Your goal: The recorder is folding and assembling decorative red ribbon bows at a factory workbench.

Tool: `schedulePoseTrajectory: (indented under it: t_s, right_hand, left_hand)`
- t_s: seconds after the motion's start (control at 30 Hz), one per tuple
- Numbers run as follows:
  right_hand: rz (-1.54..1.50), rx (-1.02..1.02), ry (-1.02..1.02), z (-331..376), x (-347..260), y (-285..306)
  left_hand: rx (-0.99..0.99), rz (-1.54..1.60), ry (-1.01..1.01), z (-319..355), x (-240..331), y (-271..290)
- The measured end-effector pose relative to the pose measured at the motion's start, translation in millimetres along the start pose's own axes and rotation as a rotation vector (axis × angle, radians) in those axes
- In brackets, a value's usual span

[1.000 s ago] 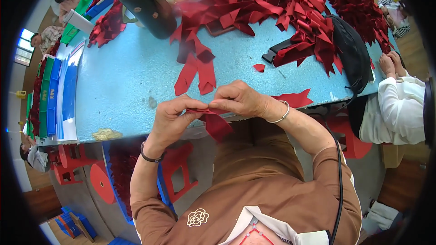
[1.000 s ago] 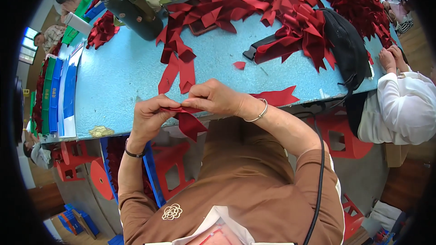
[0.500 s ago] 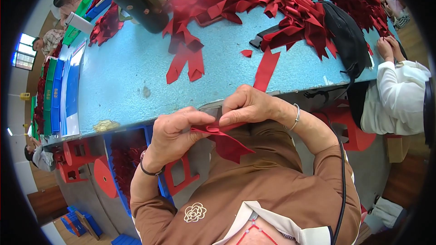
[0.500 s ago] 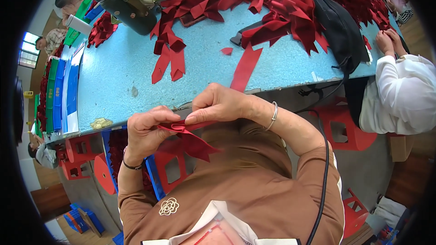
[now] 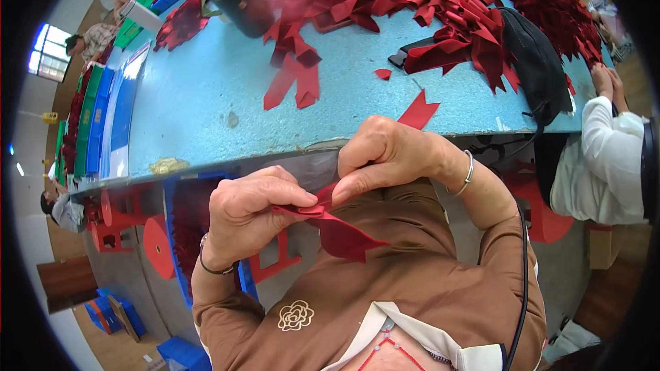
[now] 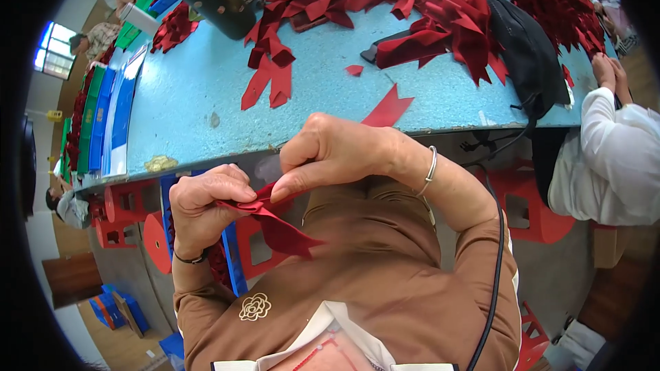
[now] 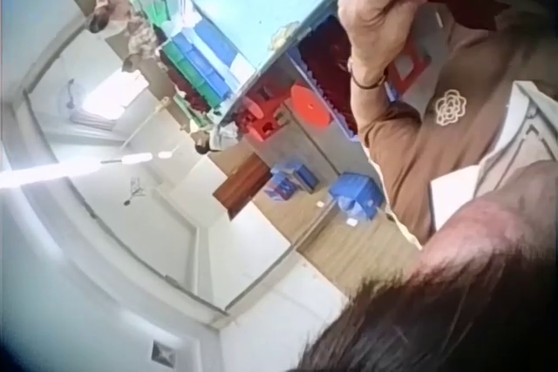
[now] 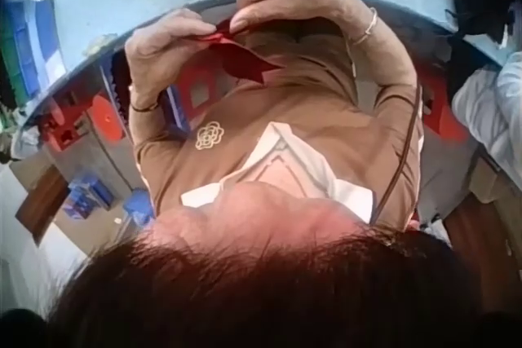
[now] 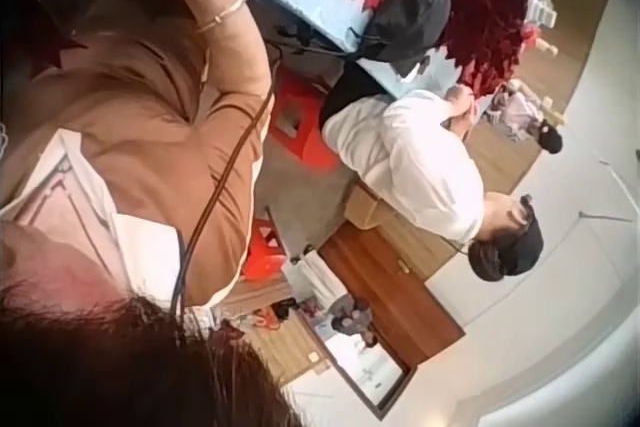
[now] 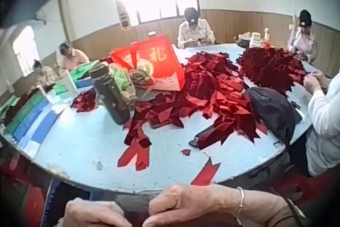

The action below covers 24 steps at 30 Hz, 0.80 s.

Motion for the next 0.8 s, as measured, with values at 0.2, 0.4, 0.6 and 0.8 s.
schedulePoseTrajectory:
  t_s: [0.2, 0.4, 0.6, 0.8]
  right_hand:
    - [-0.033, -0.053, -0.092, -15, 13, -30]
    - [-0.005, -0.068, -0.175, -29, 31, -56]
    - [0.095, -0.035, -0.156, -33, 43, -74]
    - [0.313, -0.06, -0.158, -34, 51, -74]
  left_hand:
    - [-0.052, 0.062, 0.175, 40, -19, 6]
    - [-0.057, 0.254, 0.303, 76, -43, 7]
    - [-0.106, 0.076, 0.413, 103, -64, 3]
    - [-0.026, 0.058, 0.509, 104, -87, -12]
Point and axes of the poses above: each hand's wrist, its own z-axis away from the middle knuckle, its own y-axis out of the back of the hand, x = y × z, the point moved 7 cm from there along -z, towards the middle knuckle, and after that the axes turned 7 degrees about -z, right-handed, at the moved point
